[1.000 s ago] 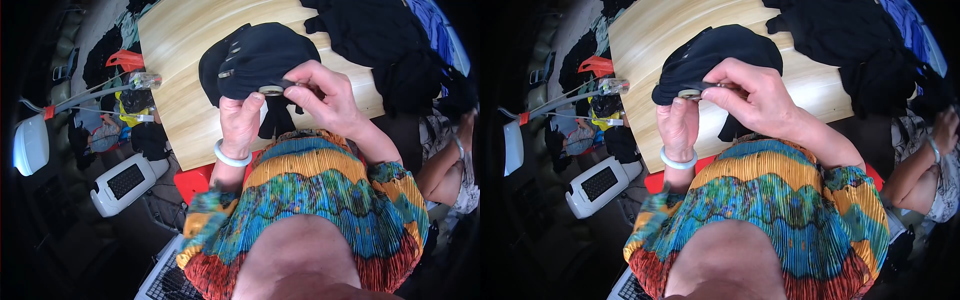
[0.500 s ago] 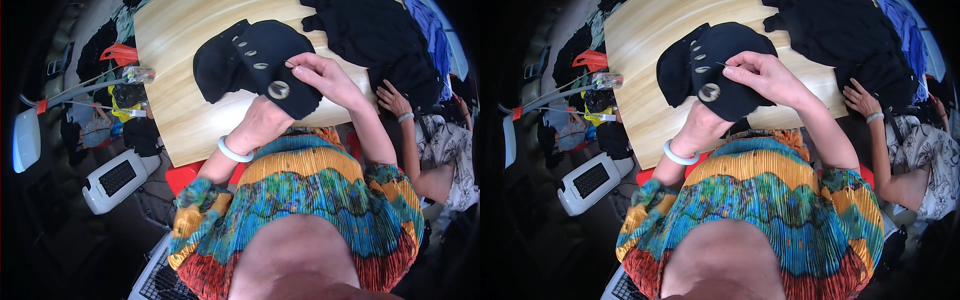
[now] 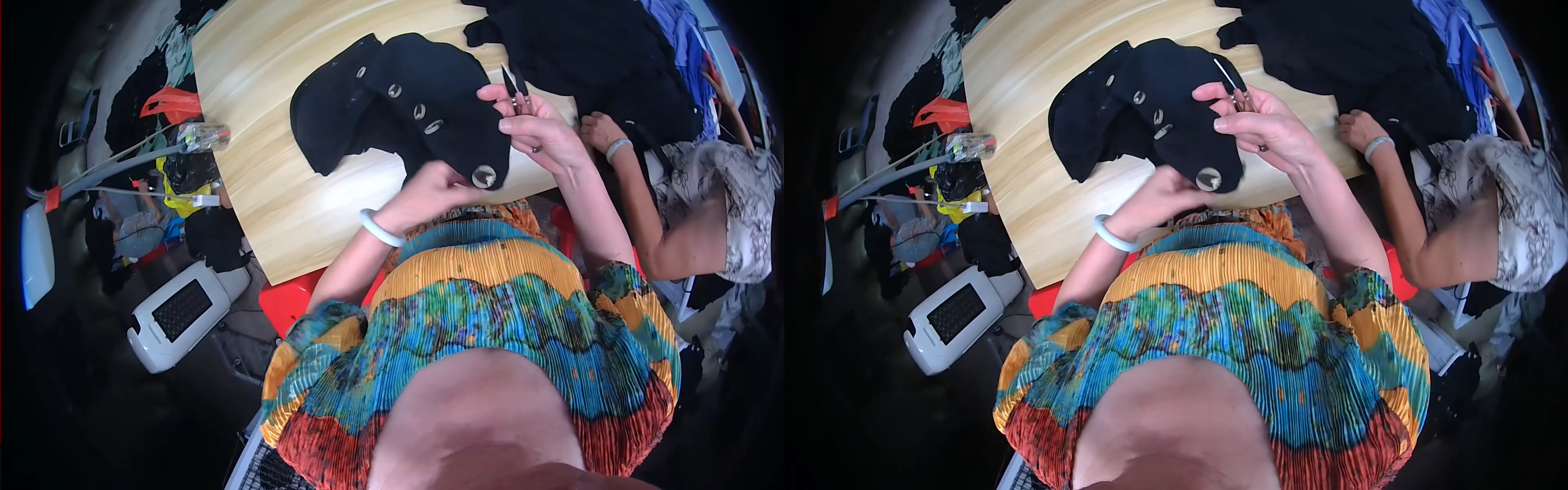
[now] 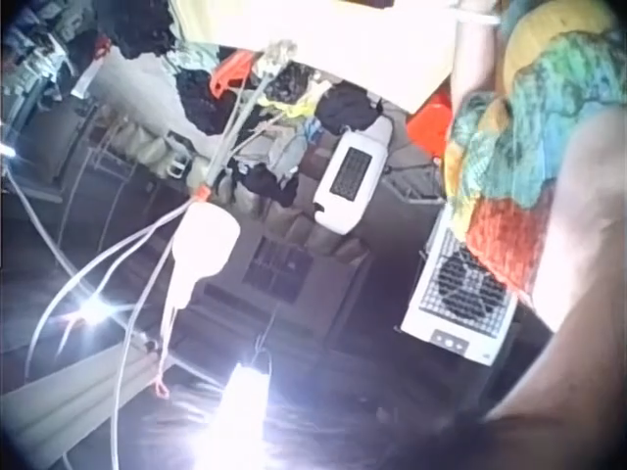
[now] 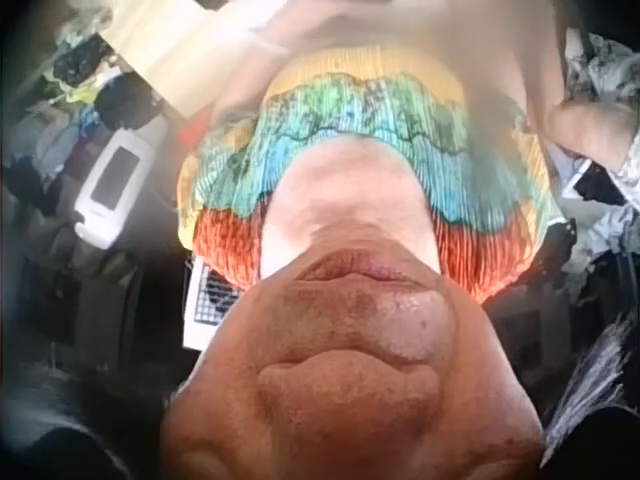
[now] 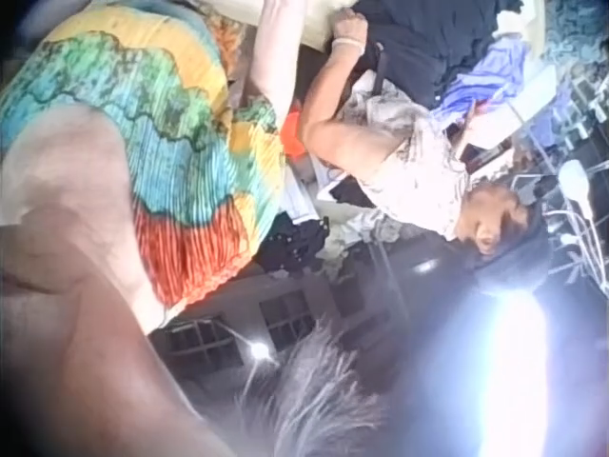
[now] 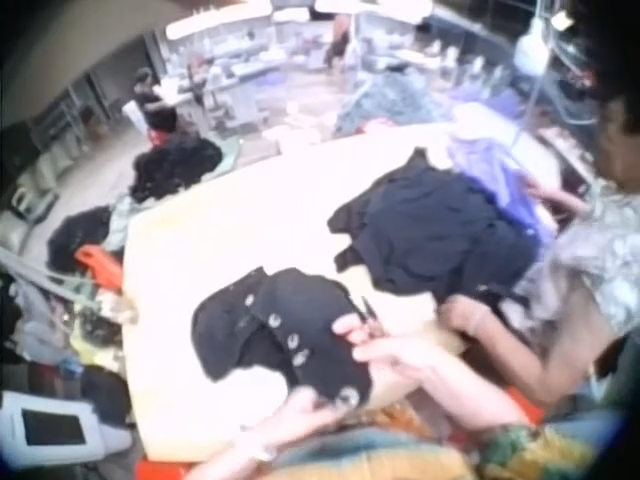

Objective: Trimming excess threads and inspecting buttons on black clothing items at a garment factory workbench.

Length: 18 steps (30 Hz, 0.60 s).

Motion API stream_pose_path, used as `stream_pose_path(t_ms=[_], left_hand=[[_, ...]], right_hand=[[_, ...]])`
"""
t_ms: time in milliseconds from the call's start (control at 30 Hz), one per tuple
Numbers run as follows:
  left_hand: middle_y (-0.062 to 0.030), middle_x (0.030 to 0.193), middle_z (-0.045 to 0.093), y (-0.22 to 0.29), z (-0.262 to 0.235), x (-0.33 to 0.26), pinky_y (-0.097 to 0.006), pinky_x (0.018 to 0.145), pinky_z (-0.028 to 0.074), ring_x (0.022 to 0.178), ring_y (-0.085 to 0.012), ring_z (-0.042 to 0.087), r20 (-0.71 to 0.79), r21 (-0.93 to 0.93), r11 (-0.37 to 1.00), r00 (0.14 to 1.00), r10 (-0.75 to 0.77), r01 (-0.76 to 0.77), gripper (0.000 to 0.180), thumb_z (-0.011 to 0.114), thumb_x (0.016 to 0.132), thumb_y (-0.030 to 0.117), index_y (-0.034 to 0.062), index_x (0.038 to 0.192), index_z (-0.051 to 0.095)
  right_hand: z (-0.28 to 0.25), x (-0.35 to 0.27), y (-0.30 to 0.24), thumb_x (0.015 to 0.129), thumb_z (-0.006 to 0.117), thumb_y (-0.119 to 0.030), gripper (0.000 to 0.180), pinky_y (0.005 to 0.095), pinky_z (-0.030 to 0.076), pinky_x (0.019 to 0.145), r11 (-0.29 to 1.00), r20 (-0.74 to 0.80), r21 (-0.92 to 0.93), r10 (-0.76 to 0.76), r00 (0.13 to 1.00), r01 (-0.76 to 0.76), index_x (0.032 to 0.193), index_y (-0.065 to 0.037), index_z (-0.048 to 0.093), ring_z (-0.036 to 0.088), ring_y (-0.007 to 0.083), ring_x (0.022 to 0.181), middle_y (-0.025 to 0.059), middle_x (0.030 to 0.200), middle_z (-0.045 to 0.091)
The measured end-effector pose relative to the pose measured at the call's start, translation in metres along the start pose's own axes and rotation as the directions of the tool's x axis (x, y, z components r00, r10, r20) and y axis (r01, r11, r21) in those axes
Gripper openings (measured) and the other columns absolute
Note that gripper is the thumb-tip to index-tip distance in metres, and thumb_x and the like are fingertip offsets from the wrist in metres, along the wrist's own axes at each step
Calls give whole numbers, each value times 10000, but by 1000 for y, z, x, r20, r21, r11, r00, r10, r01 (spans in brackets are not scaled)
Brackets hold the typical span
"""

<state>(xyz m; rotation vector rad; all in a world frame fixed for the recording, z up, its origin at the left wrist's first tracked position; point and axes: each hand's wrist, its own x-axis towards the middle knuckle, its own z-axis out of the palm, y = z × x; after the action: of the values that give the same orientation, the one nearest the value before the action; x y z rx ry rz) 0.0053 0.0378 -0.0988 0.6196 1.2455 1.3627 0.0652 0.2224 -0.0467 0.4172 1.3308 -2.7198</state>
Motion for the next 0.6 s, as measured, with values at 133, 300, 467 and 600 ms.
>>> stream_pose_path(t_ms=[133, 300, 467, 600], left_hand=[[-116, 922, 546, 6, -23, 19, -310, 751, 448, 853, -205, 546, -205, -765, 634, 976, -74, -113, 226, 439, 792, 128, 15, 979, 496], [-122, 938, 578, 12, -25, 41, -285, 716, 454, 840, -201, 570, -43, -824, 563, 984, -172, 62, 414, 421, 846, 390, 7, 979, 508], [-104, 901, 595, 18, 12, 45, -287, 751, 468, 837, -186, 583, 132, -805, 533, 955, -267, 261, 385, 443, 841, 380, 13, 921, 529], [-102, 934, 586, 28, 38, 44, -288, 773, 465, 861, -180, 576, -49, -859, 510, 984, -171, 45, 195, 487, 837, 185, 17, 925, 529]], right_hand=[[-2, -17, -12, 696, 491, 59, 409, 141, 203, 344, 997, -42, 60, -48, 998, 50, 1101, 54, 427, 258, -13, 360, -48, 716, 476], [-8, -32, -20, 684, 506, 62, 401, 139, 207, 360, 985, -9, 105, -139, 990, 139, 1081, 38, 452, 279, -23, 392, -50, 858, 534], [-18, -45, -28, 675, 513, 50, 381, 124, 233, 355, 973, 11, 98, -213, 977, 211, 1053, 28, 473, 295, -28, 396, -18, 881, 577], [-20, -60, -39, 674, 513, 42, 361, 126, 243, 356, 969, 31, 84, -236, 971, 233, 1033, 19, 486, 301, -21, 395, 3, 910, 583]])
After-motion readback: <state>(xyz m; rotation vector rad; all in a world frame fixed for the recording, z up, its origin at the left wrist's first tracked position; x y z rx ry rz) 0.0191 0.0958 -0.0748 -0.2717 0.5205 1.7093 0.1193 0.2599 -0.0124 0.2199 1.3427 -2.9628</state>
